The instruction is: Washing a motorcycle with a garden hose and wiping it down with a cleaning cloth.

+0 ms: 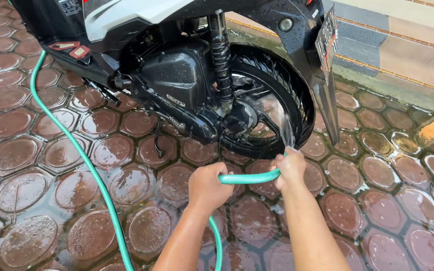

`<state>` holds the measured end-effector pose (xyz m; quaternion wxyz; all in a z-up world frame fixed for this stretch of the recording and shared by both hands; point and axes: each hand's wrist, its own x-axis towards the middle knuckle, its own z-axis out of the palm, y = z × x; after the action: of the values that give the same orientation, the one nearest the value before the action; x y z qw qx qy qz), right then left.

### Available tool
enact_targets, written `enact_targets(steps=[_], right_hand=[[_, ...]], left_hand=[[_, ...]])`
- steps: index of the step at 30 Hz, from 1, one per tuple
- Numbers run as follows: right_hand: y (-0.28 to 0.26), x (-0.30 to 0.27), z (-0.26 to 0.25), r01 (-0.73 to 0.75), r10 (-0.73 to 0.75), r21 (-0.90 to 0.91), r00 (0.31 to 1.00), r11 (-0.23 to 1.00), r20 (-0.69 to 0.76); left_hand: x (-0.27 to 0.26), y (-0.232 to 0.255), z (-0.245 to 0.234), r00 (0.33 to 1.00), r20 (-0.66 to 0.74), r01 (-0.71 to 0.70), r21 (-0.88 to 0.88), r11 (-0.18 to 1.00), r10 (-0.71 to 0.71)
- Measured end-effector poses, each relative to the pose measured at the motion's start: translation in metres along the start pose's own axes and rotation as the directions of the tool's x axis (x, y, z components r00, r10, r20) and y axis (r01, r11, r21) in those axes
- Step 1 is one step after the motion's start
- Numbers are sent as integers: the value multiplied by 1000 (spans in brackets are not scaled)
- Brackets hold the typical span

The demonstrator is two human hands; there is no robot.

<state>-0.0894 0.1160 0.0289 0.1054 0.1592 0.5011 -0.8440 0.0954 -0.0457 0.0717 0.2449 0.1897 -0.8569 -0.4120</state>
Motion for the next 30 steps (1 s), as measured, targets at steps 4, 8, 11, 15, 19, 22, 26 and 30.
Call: enact_targets(steps=[4, 8, 11, 15, 19, 22, 26, 30], right_hand=[[27, 21, -23, -159, 157, -22, 986, 987, -59], [53, 37, -38, -296, 294, -30, 954, 955, -62], [74, 50, -48, -322, 319, -75, 946, 944, -48], [66, 33, -35, -381, 384, -93, 923, 920, 21], [15, -27, 8, -176, 213, -310, 973, 934, 89], [-19, -50, 28, 18, 72, -368, 971, 930, 230], [-48, -86, 48, 215, -46, -397, 919, 892, 393], [-56, -104, 56, 322, -83, -457, 879, 829, 469]], left_hand=[[-6, -5, 4, 998, 22, -61, 46, 997, 60], [-5, -9, 5, 989, 32, -148, 45, 988, 147], [-5, -15, 6, 986, 64, -162, 86, 983, 156], [-5, -11, -2, 983, 66, -175, 83, 981, 170], [-5, -11, -9, 991, 9, -135, 58, 989, 135], [-4, -8, -14, 991, 0, -132, 50, 990, 132], [-8, -7, -20, 989, 51, -141, 24, 990, 140], [-14, -11, -14, 945, 155, -286, -33, 958, 288]])
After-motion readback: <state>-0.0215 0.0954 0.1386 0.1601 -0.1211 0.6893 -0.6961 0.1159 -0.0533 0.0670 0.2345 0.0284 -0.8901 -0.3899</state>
